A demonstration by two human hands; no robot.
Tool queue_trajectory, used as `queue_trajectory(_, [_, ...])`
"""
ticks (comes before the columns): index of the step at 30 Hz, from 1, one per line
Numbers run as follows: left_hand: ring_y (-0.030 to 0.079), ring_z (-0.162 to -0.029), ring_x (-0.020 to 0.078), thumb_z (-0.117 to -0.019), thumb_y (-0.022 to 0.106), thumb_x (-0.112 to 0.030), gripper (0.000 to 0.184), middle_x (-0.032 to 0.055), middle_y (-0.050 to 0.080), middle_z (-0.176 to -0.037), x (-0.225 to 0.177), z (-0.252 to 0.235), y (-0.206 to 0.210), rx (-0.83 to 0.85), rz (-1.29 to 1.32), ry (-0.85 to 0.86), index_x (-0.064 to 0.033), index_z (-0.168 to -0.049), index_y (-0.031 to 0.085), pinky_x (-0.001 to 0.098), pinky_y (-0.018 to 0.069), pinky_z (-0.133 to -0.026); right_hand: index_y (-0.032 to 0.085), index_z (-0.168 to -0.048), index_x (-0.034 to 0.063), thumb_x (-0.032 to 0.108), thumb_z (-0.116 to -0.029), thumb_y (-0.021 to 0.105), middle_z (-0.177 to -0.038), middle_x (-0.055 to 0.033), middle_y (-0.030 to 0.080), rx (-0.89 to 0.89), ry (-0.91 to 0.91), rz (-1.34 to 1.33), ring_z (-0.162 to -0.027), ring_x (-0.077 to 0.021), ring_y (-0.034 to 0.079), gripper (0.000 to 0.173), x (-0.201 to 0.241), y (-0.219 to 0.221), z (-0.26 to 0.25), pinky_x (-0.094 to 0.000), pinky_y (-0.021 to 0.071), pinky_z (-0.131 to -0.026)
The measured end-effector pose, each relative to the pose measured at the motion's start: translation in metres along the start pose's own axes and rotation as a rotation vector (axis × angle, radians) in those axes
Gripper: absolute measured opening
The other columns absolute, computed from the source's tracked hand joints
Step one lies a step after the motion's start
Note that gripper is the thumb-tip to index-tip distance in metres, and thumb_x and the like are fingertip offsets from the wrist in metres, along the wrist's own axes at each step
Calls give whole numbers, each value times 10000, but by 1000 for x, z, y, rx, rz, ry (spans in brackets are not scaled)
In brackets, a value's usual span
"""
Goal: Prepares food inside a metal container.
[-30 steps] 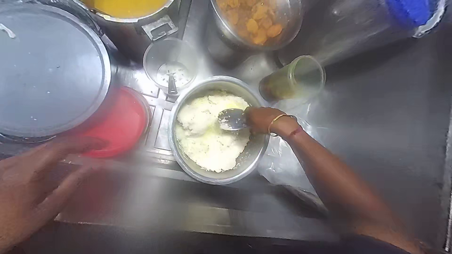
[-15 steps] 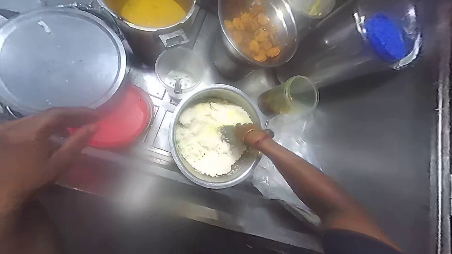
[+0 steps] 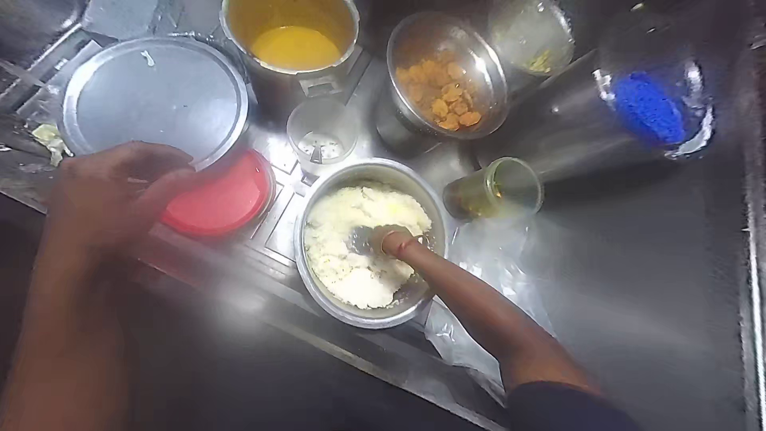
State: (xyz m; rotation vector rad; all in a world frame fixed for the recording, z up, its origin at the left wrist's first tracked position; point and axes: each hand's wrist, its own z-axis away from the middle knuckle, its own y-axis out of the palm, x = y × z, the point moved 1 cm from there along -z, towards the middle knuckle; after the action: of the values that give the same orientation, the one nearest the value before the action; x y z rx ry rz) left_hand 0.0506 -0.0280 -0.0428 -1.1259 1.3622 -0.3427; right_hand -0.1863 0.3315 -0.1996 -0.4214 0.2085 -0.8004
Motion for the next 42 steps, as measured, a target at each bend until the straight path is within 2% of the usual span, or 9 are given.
queue_trajectory(2, [713, -914, 145, -996, 564, -513, 433, 54, 729, -1060, -4, 3, 0, -19, -10, -3, -152, -1202, 686, 416, 582, -855, 683, -1196, -11, 333, -1004, 593, -1243, -274, 667, 36, 45, 55, -1170, -485, 630, 404, -17, 7, 9, -743, 474, -908])
queue_trajectory(7, [714, -889, 202, -1010, 541, -443, 405, 106, 733, -1010, -27, 1, -4, -11, -23, 33, -97, -1153, 697, 468, 564, -839, 535, -1393, 18, 293, -1025, 577, -1248, -319, 640, 11, 44, 156, -1165, -536, 617, 461, -37, -15, 75, -732, 473, -923])
queue_trajectory(11, [719, -899, 250, -1016, 529, -421, 425, 130, 732, -1009, -35, -4, -5, -9, -23, 77, -52, -1139, 700, 541, 563, -841, 566, -1381, 67, 334, -984, 647, -1196, -297, 673, 109, -95, 198, -1113, -533, 641, 485, -25, 43, 79, -753, 476, -894])
queue_trajectory(18, [715, -856, 113, -986, 602, -326, 244, 4, 744, -969, -35, -4, -7, 14, -5, 60, -143, -1088, 729, 423, 597, -783, 521, -1399, 106, 321, -1051, 521, -1153, -260, 699, -140, -110, 115, -1095, -494, 667, 409, 30, 28, 25, -700, 509, -884])
queue_trajectory(21, [708, -829, 141, -983, 595, -300, 242, 25, 738, -938, -37, -3, -8, 2, 5, 98, -121, -1069, 733, 447, 580, -775, 542, -1393, 117, 277, -1049, 517, -1166, -261, 698, -231, -78, 108, -1106, -497, 662, 380, 34, 0, 18, -697, 500, -890])
queue_trajectory(28, [712, -844, 187, -991, 561, -337, 294, 47, 743, -941, -36, 0, -9, -32, 7, 120, -118, -1069, 741, 492, 566, -771, 498, -1460, 52, 174, -1094, 365, -1227, -307, 659, -617, 187, -36, -1109, -513, 656, 409, -25, -44, 57, -665, 521, -883])
queue_trajectory(31, [712, -871, 224, -1005, 593, -346, 288, 71, 741, -974, -40, -4, -12, 20, 29, 54, -118, -1104, 739, 535, 562, -795, 429, -1519, 32, 230, -1100, 350, -1321, -291, 629, -529, 325, -185, -1203, -479, 630, 470, -45, -36, 45, -645, 505, -968])
queue_trajectory(35, [714, -817, 182, -978, 581, -377, 303, 41, 742, -914, -38, -1, -6, -93, 62, 94, -132, -1039, 748, 480, 580, -754, 411, -1507, 18, 195, -990, 542, -1365, -280, 604, -376, 368, -237, -1241, -466, 611, 561, -40, -13, 21, -666, 501, -984])
queue_trajectory(42, [708, -813, 175, -965, 544, -474, 410, 63, 740, -912, -35, 1, -7, -180, 100, 24, -127, -1025, 753, 485, 567, -757, 598, -1290, -62, 223, -909, 694, -1272, -296, 640, -73, 218, -136, -1173, -469, 638, 486, -18, 4, 12, -709, 504, -922])
